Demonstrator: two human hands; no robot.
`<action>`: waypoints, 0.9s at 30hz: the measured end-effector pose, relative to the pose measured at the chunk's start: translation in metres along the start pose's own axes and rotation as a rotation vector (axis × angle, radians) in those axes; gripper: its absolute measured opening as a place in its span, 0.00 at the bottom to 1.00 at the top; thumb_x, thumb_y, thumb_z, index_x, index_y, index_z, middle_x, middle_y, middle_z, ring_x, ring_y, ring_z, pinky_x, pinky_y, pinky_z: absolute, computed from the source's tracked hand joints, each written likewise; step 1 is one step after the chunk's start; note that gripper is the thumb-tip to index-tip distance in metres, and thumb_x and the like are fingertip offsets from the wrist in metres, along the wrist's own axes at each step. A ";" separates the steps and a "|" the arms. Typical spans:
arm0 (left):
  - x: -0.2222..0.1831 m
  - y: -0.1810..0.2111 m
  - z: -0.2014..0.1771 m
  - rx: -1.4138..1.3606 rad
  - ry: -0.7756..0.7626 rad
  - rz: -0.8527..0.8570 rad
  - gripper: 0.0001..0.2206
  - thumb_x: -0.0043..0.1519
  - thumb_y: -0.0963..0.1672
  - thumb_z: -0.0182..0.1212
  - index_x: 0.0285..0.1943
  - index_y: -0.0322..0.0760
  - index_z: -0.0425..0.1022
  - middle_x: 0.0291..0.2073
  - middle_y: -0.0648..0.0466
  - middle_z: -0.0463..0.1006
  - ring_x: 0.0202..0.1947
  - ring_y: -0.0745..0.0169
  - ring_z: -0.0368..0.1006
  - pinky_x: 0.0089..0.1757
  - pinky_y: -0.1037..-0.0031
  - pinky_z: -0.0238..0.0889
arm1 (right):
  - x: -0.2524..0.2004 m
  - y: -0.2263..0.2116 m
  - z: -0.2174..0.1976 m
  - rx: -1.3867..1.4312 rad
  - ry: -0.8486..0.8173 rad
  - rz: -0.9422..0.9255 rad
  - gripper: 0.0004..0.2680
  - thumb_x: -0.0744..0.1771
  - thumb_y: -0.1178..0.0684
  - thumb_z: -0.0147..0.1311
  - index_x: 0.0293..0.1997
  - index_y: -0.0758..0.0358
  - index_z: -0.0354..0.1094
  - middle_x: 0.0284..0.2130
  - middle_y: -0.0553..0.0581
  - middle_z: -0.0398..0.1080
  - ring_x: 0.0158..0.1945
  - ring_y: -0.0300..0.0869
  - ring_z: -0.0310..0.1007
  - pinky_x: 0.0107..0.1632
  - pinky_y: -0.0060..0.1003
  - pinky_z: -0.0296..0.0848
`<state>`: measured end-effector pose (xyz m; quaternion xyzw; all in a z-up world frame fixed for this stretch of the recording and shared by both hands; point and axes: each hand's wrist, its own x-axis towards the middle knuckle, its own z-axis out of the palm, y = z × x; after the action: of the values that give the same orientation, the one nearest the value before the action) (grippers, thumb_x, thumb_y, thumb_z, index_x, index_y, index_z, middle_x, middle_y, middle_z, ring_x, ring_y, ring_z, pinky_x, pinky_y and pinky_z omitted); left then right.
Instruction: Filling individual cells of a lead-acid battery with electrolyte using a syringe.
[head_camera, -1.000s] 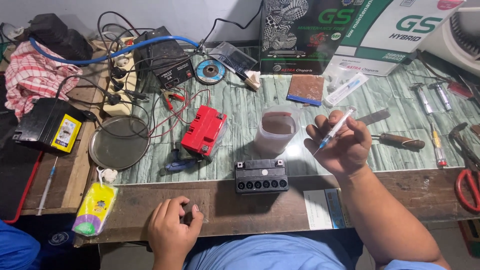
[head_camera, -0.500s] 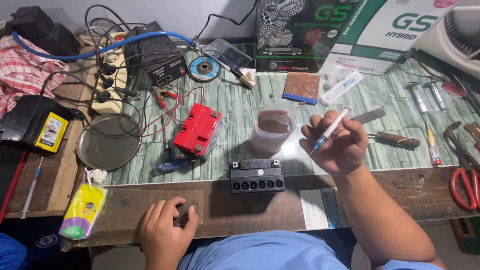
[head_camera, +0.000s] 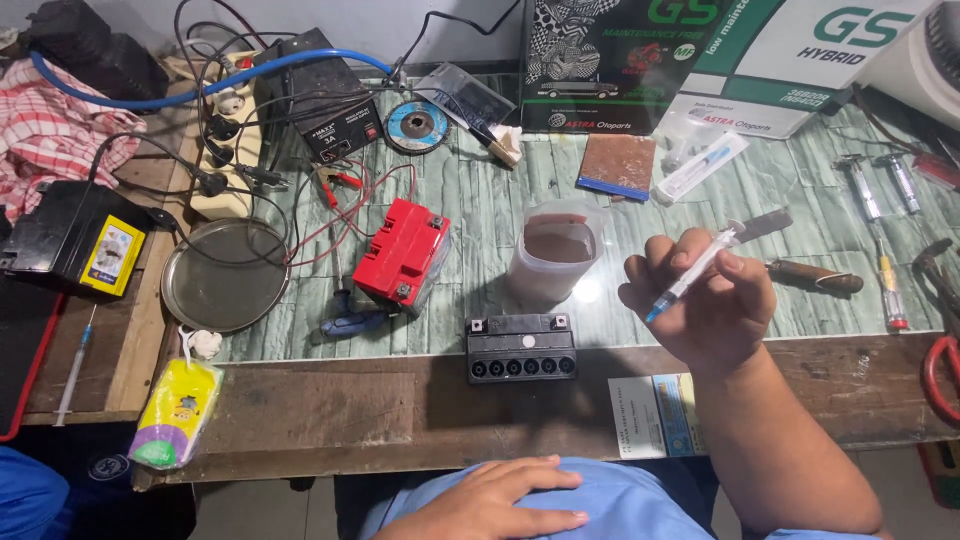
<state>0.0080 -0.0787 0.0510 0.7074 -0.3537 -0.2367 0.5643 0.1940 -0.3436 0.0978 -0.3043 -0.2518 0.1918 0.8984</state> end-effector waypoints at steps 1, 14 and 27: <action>0.003 0.003 0.001 0.141 -0.149 -0.069 0.19 0.74 0.50 0.39 0.74 0.53 0.59 0.76 0.48 0.54 0.77 0.44 0.46 0.65 0.51 0.42 | 0.000 0.000 0.000 -0.029 -0.006 0.013 0.11 0.70 0.46 0.45 0.43 0.60 0.74 0.28 0.52 0.58 0.30 0.43 0.51 0.35 0.37 0.52; 0.020 0.069 -0.032 -0.158 -0.478 -0.805 0.48 0.45 0.66 0.40 0.81 0.72 0.36 0.82 0.61 0.26 0.80 0.49 0.22 0.68 0.48 0.26 | 0.002 -0.001 0.007 -0.071 0.010 -0.012 0.11 0.70 0.46 0.48 0.41 0.62 0.74 0.28 0.53 0.60 0.30 0.42 0.52 0.35 0.36 0.54; 0.019 0.073 -0.038 -0.144 -0.530 -0.889 0.43 0.50 0.62 0.42 0.80 0.76 0.35 0.82 0.69 0.24 0.81 0.58 0.21 0.70 0.52 0.26 | -0.001 0.003 -0.001 -0.110 0.005 -0.002 0.11 0.70 0.48 0.47 0.43 0.65 0.73 0.33 0.57 0.66 0.32 0.44 0.56 0.39 0.39 0.55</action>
<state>0.0312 -0.0771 0.1320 0.6645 -0.1327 -0.6480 0.3479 0.1933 -0.3425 0.0949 -0.3535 -0.2600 0.1757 0.8812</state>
